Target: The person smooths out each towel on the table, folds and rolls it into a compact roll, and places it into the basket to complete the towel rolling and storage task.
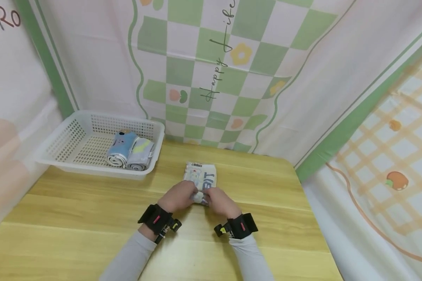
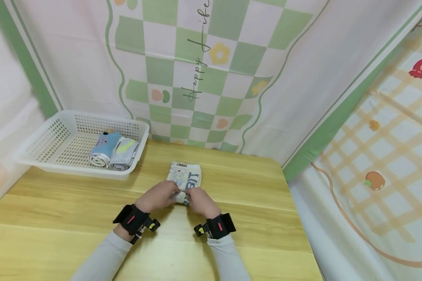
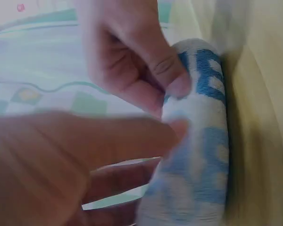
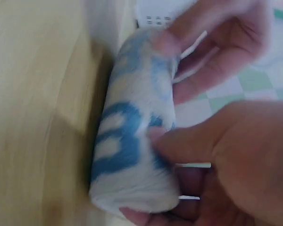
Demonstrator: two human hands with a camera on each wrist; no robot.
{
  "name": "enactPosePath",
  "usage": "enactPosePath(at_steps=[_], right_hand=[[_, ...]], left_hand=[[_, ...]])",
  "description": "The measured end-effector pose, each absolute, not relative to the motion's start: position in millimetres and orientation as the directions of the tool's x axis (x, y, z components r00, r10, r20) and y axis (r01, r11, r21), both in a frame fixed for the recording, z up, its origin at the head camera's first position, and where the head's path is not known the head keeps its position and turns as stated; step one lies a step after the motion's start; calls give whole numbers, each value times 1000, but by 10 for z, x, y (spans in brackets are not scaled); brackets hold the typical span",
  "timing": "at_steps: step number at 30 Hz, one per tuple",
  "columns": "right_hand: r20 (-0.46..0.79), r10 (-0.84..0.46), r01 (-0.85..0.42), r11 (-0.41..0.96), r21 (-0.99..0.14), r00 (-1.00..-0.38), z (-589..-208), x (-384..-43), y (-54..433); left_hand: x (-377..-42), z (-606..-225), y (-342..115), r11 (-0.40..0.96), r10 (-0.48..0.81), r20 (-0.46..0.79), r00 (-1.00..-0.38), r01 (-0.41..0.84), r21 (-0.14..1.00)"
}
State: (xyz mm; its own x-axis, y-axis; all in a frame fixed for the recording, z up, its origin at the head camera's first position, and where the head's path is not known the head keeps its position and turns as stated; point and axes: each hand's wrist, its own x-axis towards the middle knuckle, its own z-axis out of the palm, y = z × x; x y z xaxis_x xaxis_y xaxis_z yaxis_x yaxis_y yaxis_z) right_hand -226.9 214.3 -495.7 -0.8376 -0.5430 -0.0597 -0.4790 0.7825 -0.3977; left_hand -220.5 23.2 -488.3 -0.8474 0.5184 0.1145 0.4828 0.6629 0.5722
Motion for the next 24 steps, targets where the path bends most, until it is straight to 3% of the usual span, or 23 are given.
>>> enactPosePath(at_steps=[3, 6, 10, 15, 20, 24], right_hand=[[-95, -576, -466, 737, -489, -812, -4925, -2293, 2197], [-79, -551, -447, 745, -495, -831, -4863, -2267, 2210], [22, -518, -480, 775, -411, -855, -4761, -2188, 2149], [69, -557, -550, 781, -297, -828, -4813, -2142, 2039], [34, -488, -467, 809, -358, -872, -4935, -2184, 2018], [-43, -495, -431, 793, -431, -868, -4987, -2226, 2056]], left_hand=[[-2189, -4891, 226, 681, 523, 81, -848, 473, 559], [-2221, -4935, 210, 669, 553, 41, -832, 473, 574], [-2309, -4989, 183, 625, 597, 19, -802, 480, 615], [-2339, -4934, 137, 611, 599, 4, -800, 460, 644], [-2248, -4803, 64, 635, 509, 51, -860, 414, 652], [-2205, -4822, 68, 658, 501, 86, -861, 443, 609]])
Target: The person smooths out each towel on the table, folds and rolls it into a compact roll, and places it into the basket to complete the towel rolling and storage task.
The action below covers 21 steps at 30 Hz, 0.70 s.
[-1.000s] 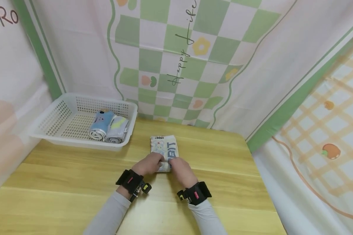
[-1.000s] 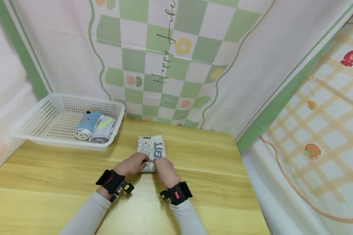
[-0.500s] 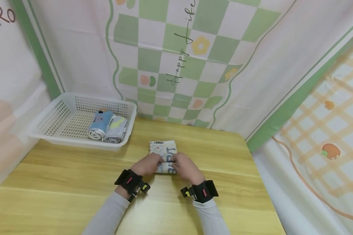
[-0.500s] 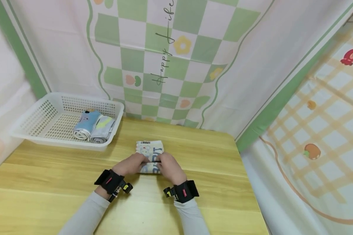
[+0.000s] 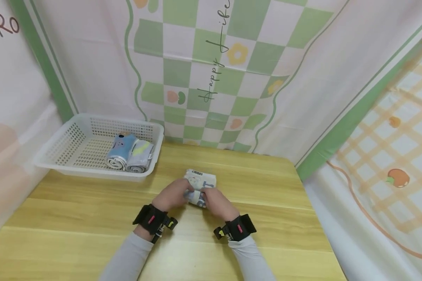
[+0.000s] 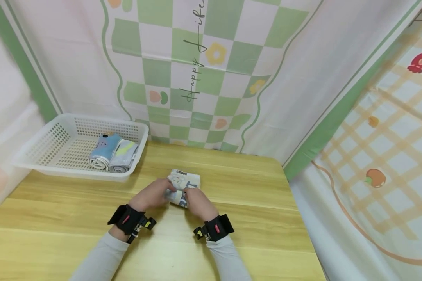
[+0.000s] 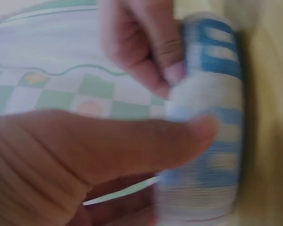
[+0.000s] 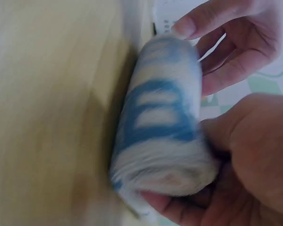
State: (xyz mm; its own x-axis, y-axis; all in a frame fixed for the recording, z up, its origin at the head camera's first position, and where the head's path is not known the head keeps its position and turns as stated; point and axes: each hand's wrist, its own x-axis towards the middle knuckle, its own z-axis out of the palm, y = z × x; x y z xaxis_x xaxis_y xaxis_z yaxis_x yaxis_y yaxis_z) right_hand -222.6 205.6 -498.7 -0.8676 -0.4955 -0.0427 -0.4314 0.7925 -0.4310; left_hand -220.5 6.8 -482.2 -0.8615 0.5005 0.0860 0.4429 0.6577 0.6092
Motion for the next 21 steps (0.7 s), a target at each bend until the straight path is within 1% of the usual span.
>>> enactPosePath(at_steps=[2, 4, 8, 11, 14, 16, 18, 21], right_hand=[[-70, -517, -430, 773, -466, -853, -4979, -2244, 2093], [-72, -531, -440, 763, -475, -844, -4951, -2251, 2128], [34, -517, -474, 755, -452, -855, -4846, -2229, 2160], [100, -544, -530, 735, -424, -833, -4800, -2220, 2152], [97, -598, -581, 707, -404, -795, -4843, -2235, 2123], [89, -615, -597, 705, -383, -783, -4890, -2247, 2108], [74, -615, -591, 708, -387, -785, -4932, -2261, 2101], [11, -604, -545, 711, -444, -797, -4943, -2264, 2108]], left_hand=[[-2219, -4859, 98, 672, 511, 87, -855, 460, 580], [-2251, -4890, 116, 679, 526, 83, -846, 477, 559], [-2344, -4945, 90, 662, 575, 48, -817, 499, 559], [-2408, -4986, 45, 646, 586, 12, -810, 476, 597], [-2421, -4993, 17, 649, 558, -22, -829, 420, 634], [-2395, -4967, 19, 649, 541, -15, -841, 406, 643], [-2357, -4922, 36, 644, 547, 20, -837, 437, 628], [-2284, -4837, 67, 627, 571, 60, -819, 482, 612]])
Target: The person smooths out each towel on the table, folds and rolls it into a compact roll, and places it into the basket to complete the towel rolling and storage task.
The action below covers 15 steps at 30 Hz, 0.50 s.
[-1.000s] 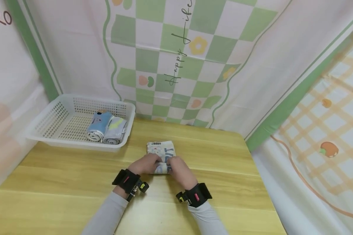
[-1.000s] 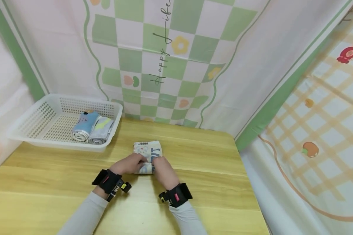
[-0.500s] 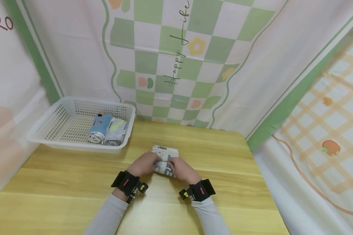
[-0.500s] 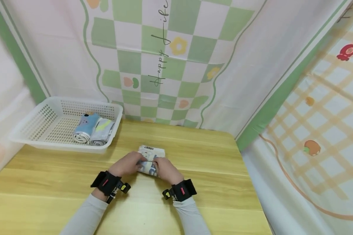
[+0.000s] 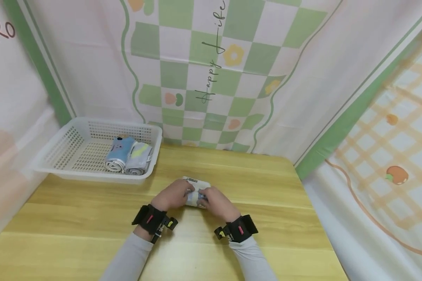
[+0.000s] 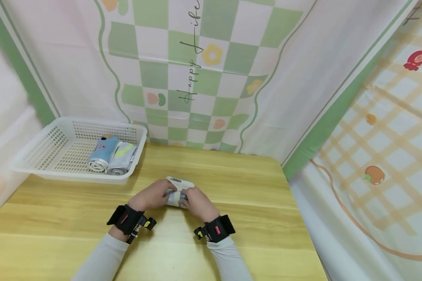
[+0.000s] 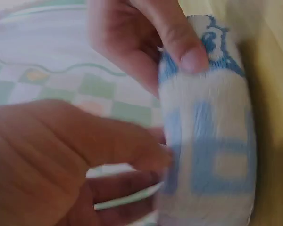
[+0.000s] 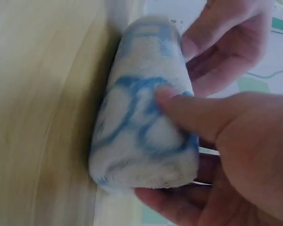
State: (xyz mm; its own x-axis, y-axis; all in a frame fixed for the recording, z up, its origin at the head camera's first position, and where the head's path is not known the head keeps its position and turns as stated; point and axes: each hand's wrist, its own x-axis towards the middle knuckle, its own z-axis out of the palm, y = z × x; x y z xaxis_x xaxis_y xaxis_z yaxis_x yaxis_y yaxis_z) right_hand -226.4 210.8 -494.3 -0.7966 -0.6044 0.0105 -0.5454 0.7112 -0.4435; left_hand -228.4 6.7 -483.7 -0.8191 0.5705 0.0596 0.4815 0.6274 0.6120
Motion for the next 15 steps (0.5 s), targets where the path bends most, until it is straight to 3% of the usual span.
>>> enactPosePath(at_steps=[7, 12, 15], right_hand=[[-98, -575, -428, 702, -569, -812, -4939, -2260, 2153], [46, -503, -465, 756, -461, -863, -4864, -2220, 2158], [119, -505, -507, 765, -396, -855, -4814, -2176, 2128]], left_hand=[[-2249, -4861, 112, 609, 618, 38, -785, 509, 608], [-2310, -4934, 67, 580, 627, -2, -779, 465, 669], [-2327, -4981, 85, 601, 615, -12, -788, 459, 654]])
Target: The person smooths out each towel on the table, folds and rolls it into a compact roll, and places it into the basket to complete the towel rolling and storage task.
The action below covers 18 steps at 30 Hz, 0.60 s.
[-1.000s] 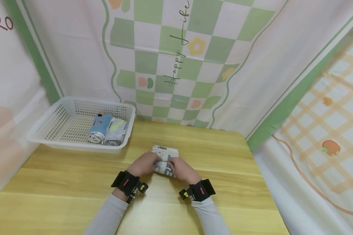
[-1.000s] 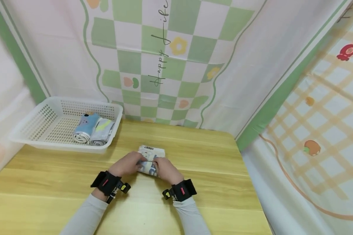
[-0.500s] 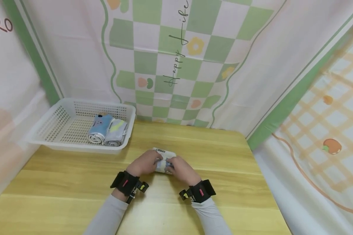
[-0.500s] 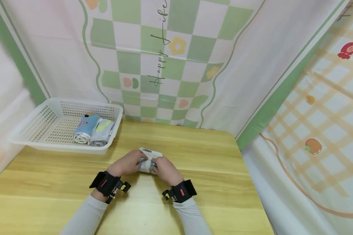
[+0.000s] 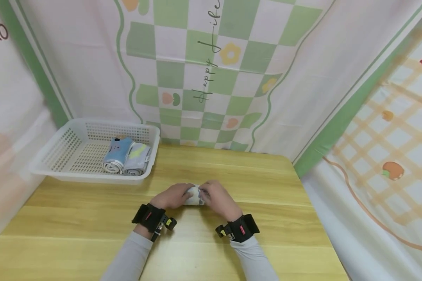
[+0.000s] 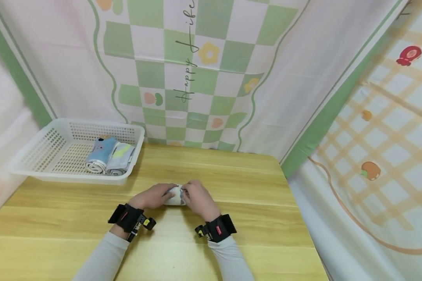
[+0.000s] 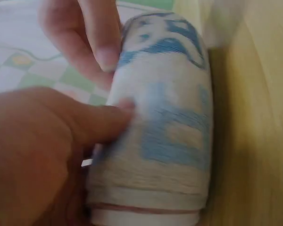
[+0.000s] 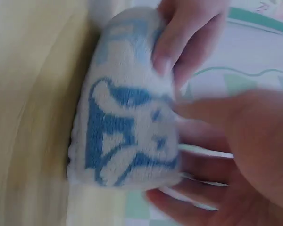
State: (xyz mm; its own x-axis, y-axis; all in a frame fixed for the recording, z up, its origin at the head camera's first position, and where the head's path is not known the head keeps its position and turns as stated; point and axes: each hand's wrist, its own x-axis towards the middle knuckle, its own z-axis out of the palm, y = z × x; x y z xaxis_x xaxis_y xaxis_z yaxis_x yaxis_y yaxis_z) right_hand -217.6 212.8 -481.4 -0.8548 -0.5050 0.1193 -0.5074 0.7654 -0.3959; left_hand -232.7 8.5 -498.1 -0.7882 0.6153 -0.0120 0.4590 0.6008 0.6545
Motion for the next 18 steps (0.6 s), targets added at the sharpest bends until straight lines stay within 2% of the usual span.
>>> enactPosePath(at_steps=[3, 6, 10, 15, 18], right_hand=[[117, -541, -542, 754, -371, -833, -4854, -2179, 2098], [119, -552, -555, 754, -351, -825, -4932, -2211, 2111], [66, -563, -530, 723, -443, -824, -4966, -2263, 2188], [-76, -555, -418, 703, -576, -828, -4909, -2276, 2280], [-72, -552, -429, 718, -549, -831, -4871, -2247, 2263]], left_hand=[[-2326, -5013, 121, 644, 589, 5, -808, 473, 601], [-2304, -5003, 158, 657, 561, 84, -823, 506, 559], [-2270, -4936, 168, 625, 553, 173, -815, 543, 561], [-2266, -4912, 186, 598, 589, 123, -799, 533, 599], [-2282, -4952, 210, 605, 589, 90, -803, 511, 611]])
